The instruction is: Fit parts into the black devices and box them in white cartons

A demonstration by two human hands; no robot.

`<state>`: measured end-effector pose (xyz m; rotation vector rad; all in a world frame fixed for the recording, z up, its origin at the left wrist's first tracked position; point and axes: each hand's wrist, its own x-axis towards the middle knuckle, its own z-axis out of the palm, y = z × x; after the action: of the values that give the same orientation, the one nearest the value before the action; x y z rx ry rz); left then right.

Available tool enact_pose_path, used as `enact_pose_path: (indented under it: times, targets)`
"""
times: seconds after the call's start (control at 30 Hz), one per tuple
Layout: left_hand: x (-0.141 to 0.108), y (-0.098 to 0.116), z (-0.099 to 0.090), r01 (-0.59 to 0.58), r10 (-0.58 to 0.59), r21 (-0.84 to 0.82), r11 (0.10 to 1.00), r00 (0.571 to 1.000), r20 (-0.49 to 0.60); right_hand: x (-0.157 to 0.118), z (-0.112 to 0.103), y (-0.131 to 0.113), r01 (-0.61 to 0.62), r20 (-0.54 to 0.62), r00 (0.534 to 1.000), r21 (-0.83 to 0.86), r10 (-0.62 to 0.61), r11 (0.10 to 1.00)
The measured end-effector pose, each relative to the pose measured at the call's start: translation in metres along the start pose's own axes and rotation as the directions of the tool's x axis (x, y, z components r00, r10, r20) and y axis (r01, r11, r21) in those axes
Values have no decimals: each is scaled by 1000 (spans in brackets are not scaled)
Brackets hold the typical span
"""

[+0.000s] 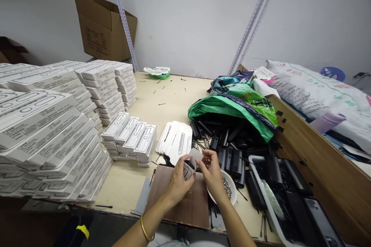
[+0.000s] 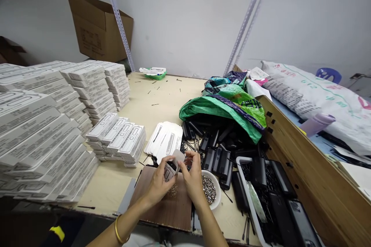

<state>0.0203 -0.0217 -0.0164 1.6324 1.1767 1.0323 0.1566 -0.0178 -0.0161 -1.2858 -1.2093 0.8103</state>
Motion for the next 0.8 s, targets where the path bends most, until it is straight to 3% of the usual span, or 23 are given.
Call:
enact_pose_path:
  times: [0.07,0.13,0.2,0.3,0.47,0.63,0.73,0.8]
  targets:
    - [0,-1,-1,-14,12,18,1000,998,63,0,11,8,-76,28,997,106,74,991]
    - [0,-4,-1,-5,6,-5,1000,998,63,-4,23,13,-76,22,997,99,74,992]
    - [0,-5,-1,18,-16,-77,997,999,36,-11,32,12,22,-4,1000,-4,-22,1000]
    - [-1,-5,0,59,-55,-170,984,998,30,-18,34,5,180,52,983,-111,-175,977]
    - [1,0,-1,97,-96,-164,982,995,17,-15,31,1,171,17,985,-131,-171,976]
    - [-2,-6,3,49,-52,-188,981,999,-7,-30,34,17,346,58,938,-167,-341,923]
    - [6,-5,-1,70,-69,-46,997,997,17,-40,27,23,268,117,960,-140,-253,953]
    - [26,2,-19,79,-81,121,989,997,6,-41,14,26,143,92,987,-117,-132,983]
